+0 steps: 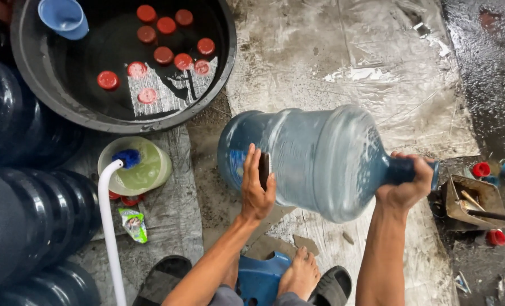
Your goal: The person scrubs the exterior of a large plastic water jug using a sponge, then rinses the interior by pouring water from a small blue cup.
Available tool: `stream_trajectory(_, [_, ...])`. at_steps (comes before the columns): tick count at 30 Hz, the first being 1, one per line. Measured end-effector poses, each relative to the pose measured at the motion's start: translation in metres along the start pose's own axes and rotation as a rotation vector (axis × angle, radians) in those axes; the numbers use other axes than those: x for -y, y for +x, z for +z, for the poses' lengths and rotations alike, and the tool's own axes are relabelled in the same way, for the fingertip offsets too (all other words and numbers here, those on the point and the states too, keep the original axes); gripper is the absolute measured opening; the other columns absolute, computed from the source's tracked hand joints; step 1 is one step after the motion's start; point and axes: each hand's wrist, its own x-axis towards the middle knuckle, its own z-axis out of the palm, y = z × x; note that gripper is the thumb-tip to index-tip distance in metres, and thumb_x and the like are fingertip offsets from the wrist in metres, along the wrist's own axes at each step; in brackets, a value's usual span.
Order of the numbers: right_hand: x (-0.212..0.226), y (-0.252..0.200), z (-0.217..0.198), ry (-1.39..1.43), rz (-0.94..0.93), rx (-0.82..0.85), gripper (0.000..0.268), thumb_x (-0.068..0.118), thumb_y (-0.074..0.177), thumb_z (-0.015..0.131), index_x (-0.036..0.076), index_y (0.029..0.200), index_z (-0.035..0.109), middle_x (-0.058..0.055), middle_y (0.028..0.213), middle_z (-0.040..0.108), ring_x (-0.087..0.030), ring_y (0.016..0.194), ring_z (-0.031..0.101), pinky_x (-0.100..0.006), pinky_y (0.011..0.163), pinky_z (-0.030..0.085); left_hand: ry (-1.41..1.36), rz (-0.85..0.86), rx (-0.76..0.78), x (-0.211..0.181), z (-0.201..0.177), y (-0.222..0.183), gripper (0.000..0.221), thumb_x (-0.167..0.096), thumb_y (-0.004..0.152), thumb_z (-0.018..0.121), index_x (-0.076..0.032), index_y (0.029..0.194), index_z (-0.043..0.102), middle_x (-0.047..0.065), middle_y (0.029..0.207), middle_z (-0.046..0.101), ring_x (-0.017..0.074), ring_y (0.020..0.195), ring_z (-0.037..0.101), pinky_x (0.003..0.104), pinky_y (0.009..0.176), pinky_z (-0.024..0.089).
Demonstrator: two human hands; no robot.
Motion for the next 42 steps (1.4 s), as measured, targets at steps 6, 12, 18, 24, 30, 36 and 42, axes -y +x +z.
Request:
stream_trajectory(6, [0.006,0.011,-0.024,0.091,0.055,0.131,0.048,0.029,0.063,0.078,0.018,0.106,0.059,-0.001,0.099,0.064,-0.018,0.090,0.063,-0.032,0.077,0.053,0.036,0.064,0.055,0.003,0.000,-0.010,0.052,-0.015,0.097,0.043,0.000,0.143,0.024,0.027,0.149,0.021,0.0432,0.139,0.027,0.050,0.111,0.038])
stream_trajectory(12, [-0.002,0.022,-0.033,-0.018,0.003,-0.223,0.026,0.002,0.069,0.067,0.011,0.089,0.054,-0.006,0.079,0.059,-0.020,0.068,0.063,-0.033,0.065,0.057,0.157,0.192,0.029,0.011,0.008,-0.032,0.061,-0.009,0.093,0.048,-0.002,0.146,0.019,0.029,0.148,0.023,0.0435,0.137,0.032,0.048,0.110,0.043])
stream_trajectory(18, [-0.002,0.021,-0.036,-0.017,0.029,-0.039,0.021,0.005,0.071,0.063,0.014,0.088,0.055,-0.002,0.078,0.057,-0.018,0.068,0.060,-0.031,0.068,0.053,0.096,-0.232,0.273,0.020,0.000,0.069,0.074,-0.024,0.073,0.047,-0.015,0.144,0.026,0.017,0.151,0.029,0.0374,0.135,0.037,0.055,0.101,0.042])
stream_trajectory(24, [0.005,0.022,-0.006,-0.184,0.036,-0.311,0.012,0.011,0.067,0.067,0.010,0.075,0.058,-0.004,0.078,0.060,-0.017,0.067,0.063,-0.027,0.060,0.054,0.183,0.280,0.160,0.007,-0.001,-0.048,0.075,-0.003,0.091,0.050,-0.025,0.151,0.012,0.012,0.156,0.017,0.0451,0.140,0.029,0.037,0.077,0.061])
stream_trajectory(30, [-0.004,0.014,-0.017,-0.010,0.036,-0.043,0.022,0.003,0.066,0.064,0.013,0.085,0.056,-0.003,0.076,0.059,-0.020,0.068,0.060,-0.030,0.066,0.053,0.164,-0.115,0.226,0.003,-0.005,0.056,0.060,-0.017,0.085,0.046,-0.018,0.143,0.030,0.012,0.150,0.033,0.0276,0.084,0.070,0.028,0.049,0.056])
stream_trajectory(36, [0.000,0.020,-0.010,-0.090,-0.040,-0.271,0.014,0.005,0.069,0.068,0.007,0.081,0.059,-0.004,0.083,0.060,-0.019,0.066,0.062,-0.027,0.059,0.055,0.117,-0.011,0.216,-0.017,-0.009,0.019,0.068,-0.006,0.090,0.047,-0.018,0.147,0.012,0.025,0.153,0.020,0.0245,0.072,0.065,0.020,0.048,0.053])
stream_trajectory(42, [-0.009,0.019,-0.035,0.007,-0.014,0.005,0.020,0.008,0.072,0.060,0.021,0.087,0.059,0.001,0.076,0.055,-0.016,0.072,0.062,-0.030,0.079,0.054,0.277,0.180,0.003,0.017,0.003,0.000,0.057,-0.023,0.088,0.051,-0.007,0.141,0.039,0.022,0.144,0.037,0.0406,0.117,0.051,0.044,0.081,0.052])
